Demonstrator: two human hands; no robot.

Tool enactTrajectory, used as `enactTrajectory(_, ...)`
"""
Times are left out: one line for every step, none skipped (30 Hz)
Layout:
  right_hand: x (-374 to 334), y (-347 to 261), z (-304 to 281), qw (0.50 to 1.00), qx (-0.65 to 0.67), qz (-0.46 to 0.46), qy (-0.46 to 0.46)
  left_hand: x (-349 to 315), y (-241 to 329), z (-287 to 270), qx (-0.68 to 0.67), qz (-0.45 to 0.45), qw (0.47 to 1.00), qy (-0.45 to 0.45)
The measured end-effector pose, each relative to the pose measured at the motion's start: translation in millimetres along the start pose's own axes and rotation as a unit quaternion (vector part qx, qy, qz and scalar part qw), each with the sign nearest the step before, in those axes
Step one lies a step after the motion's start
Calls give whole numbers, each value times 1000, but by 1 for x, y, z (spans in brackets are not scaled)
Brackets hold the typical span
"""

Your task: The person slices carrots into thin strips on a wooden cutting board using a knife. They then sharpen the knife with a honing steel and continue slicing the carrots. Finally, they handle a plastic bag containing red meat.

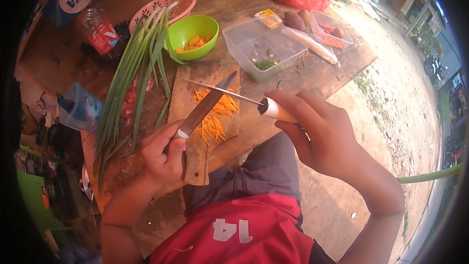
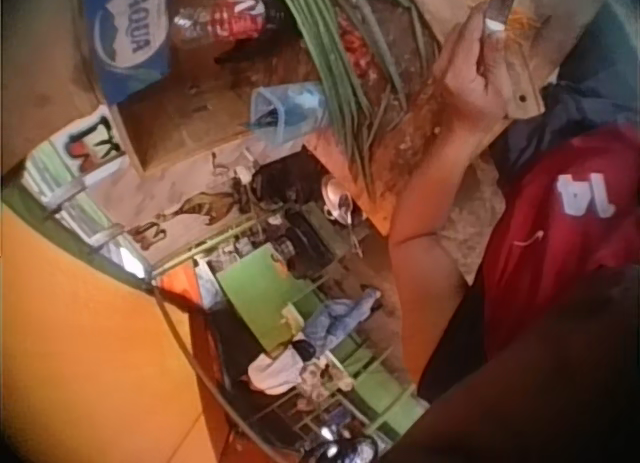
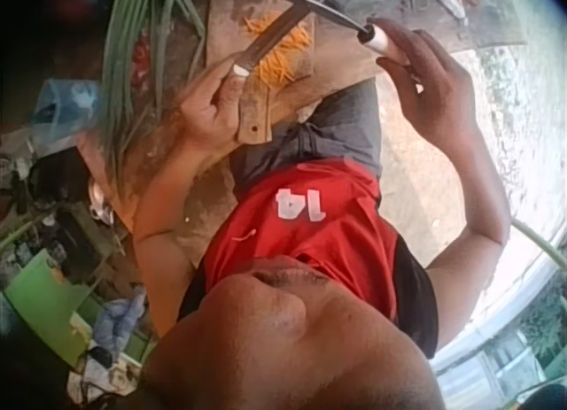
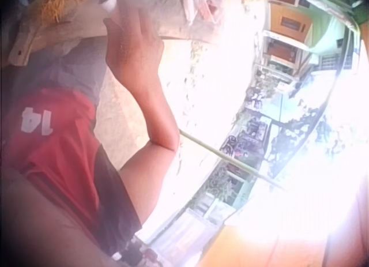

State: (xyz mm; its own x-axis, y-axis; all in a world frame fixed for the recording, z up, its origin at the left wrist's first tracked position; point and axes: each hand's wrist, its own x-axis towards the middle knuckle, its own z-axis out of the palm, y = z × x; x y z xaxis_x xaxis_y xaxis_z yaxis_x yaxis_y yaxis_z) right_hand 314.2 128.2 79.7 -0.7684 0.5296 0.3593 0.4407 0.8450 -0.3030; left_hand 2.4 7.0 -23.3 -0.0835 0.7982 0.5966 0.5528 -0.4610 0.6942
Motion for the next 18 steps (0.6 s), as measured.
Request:
enactTrajectory(1,7,-3,995,-89,-16,-49,-2,-3,3,-8,-3,1000,15)
enactTrajectory(-1,12,-3,992,-102,-13,-73,-2,-4,3,-16,-5,999,30)
enactTrajectory(-3,18,-2,989,-115,-10,-97,0,-3,1,-9,5,1000,21)
enactTrajectory(-5,20,0,985,-126,-3,-121,1,0,-1,-2,13,1000,9)
enactTrajectory(-4,17,0,991,20,89,-102,3,1,-2,4,21,1000,-3)
enactTrajectory(-1,10,-1,966,166,179,-79,4,1,-2,6,22,1000,-7)
enactTrajectory(0,3,-7,913,305,266,-56,4,1,0,3,21,1000,-11)
enactTrajectory(3,-3,-19,872,369,299,-119,4,2,0,5,21,1000,-15)
enactTrajectory(1,1,-23,843,424,261,-205,2,1,-1,1,15,1000,-3)
enactTrajectory(5,3,-27,844,389,202,-310,1,-2,0,-6,14,1000,10)
enactTrajectory(9,4,-31,831,347,141,-411,1,-4,1,-13,12,1000,23)
enactTrajectory(-2,14,-14,892,316,-37,-322,4,-5,1,-9,20,999,26)
enactTrajectory(-3,10,-13,920,291,-25,-261,4,-6,1,-3,22,999,30)
enactTrajectory(0,2,-14,944,265,-12,-198,4,-6,1,2,24,999,33)
enactTrajectory(2,-4,-12,962,238,0,-134,2,-4,0,4,9,1000,16)
enactTrajectory(2,-7,-6,985,168,12,-38,2,-1,-3,5,-4,1000,-2)
enactTrajectory(5,-8,-6,997,69,22,-13,1,1,-4,6,-16,1000,-20)
enactTrajectory(5,-4,-5,999,-3,0,-34,0,0,-3,-4,-20,1000,-6)
